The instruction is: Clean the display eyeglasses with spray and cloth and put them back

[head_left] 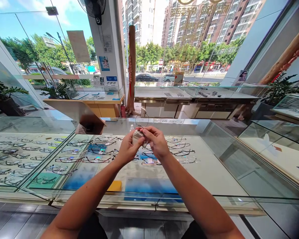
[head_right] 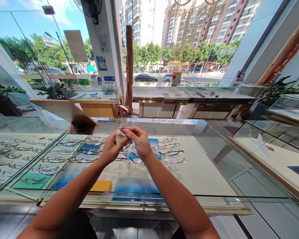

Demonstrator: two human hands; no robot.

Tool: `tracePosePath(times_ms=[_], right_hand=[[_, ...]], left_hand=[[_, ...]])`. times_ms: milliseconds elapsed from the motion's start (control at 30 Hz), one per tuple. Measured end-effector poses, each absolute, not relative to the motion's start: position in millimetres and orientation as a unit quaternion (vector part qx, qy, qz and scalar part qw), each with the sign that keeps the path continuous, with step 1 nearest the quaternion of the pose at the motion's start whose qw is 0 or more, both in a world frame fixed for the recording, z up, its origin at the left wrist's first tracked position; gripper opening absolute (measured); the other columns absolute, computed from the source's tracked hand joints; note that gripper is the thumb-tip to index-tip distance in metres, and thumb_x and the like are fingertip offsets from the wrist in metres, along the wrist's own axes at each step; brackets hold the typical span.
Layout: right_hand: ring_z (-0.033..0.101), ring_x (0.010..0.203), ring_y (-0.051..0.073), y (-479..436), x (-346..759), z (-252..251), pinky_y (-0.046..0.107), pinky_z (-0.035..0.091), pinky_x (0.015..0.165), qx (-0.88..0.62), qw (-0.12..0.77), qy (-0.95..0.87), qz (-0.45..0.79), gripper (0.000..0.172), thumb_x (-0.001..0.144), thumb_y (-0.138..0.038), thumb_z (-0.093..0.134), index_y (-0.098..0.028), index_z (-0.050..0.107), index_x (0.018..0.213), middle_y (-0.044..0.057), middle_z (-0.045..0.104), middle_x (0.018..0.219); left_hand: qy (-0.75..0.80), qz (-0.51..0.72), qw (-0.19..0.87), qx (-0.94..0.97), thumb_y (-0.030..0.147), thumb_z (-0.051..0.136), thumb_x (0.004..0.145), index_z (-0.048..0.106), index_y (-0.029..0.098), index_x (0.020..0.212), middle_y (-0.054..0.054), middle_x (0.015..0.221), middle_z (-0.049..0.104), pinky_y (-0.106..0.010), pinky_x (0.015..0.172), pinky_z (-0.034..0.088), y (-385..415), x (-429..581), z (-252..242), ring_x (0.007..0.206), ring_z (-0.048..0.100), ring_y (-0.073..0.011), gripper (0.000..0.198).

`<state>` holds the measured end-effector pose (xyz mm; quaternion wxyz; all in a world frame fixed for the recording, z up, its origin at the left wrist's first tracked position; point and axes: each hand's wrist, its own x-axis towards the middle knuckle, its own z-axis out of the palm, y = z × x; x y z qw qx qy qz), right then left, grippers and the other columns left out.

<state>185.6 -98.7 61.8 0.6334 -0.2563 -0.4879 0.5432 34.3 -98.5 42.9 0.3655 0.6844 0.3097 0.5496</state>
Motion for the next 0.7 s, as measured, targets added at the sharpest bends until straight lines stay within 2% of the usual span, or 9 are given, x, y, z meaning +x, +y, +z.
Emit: tracePosePath(times_ms=[100,200,333,500,600,700], right_hand=[[0.073,0.093,0.022,-99.6,182.3,58.1,0.037,0.059,0.088,-0.246,0.630,-0.497,0.543,0.029,0.076,-0.052,0.094,-0.026,0.085,0.086,0.004,0.086,0.099],[0.074,0.095,0.023,-99.7,182.0,57.7,0.039,0.060,0.093,-0.241,0.628,-0.506,0.540,0.026,0.077,-0.050,0.093,-0.027,0.085,0.085,0.004,0.085,0.099],[0.075,0.101,0.024,-97.9,188.2,62.7,0.040,0.059,0.100,-0.240,0.632,-0.498,0.543,0.023,0.076,-0.046,0.092,-0.026,0.083,0.081,0.005,0.085,0.101],[0.073,0.091,0.021,-92.0,193.7,63.2,0.036,0.060,0.089,-0.256,0.636,-0.478,0.549,0.025,0.075,-0.047,0.092,-0.025,0.081,0.078,0.004,0.084,0.098],[0.073,0.099,0.022,-88.4,191.7,58.4,0.037,0.058,0.094,-0.248,0.634,-0.491,0.544,0.025,0.077,-0.049,0.092,-0.025,0.084,0.082,0.005,0.084,0.101],[0.072,0.111,0.024,-87.4,188.8,54.1,0.038,0.055,0.102,-0.227,0.624,-0.528,0.530,0.026,0.081,-0.050,0.091,-0.025,0.087,0.087,0.005,0.082,0.106]], left_hand=[[0.314,0.581,0.357,0.660,0.069,0.074,0.093,0.070,0.016,0.116,-0.006,0.097,0.075,-0.029,0.075,0.053,-97.6,36.8,39.9,0.079,0.064,-0.0171,0.058],[0.326,0.589,0.349,0.652,0.075,0.064,0.097,0.072,0.017,0.105,-0.006,0.089,0.073,-0.030,0.074,0.053,-97.4,37.2,39.2,0.078,0.062,-0.0179,0.059],[0.313,0.542,0.360,0.691,0.075,0.052,0.103,0.072,0.018,0.096,-0.005,0.080,0.067,-0.033,0.075,0.052,-95.9,31.3,45.4,0.077,0.059,-0.0200,0.060],[0.260,0.466,0.387,0.752,0.068,0.063,0.101,0.073,0.016,0.114,-0.009,0.103,0.074,-0.033,0.085,0.053,-92.3,21.7,54.5,0.092,0.065,-0.0223,0.054],[0.271,0.474,0.401,0.735,0.061,0.073,0.097,0.070,0.015,0.123,-0.008,0.100,0.074,-0.029,0.078,0.052,-89.5,21.4,50.2,0.085,0.065,-0.0198,0.053],[0.280,0.508,0.407,0.706,0.063,0.076,0.095,0.068,0.014,0.130,-0.005,0.093,0.073,-0.027,0.070,0.051,-86.6,24.3,42.1,0.075,0.063,-0.0169,0.060]])
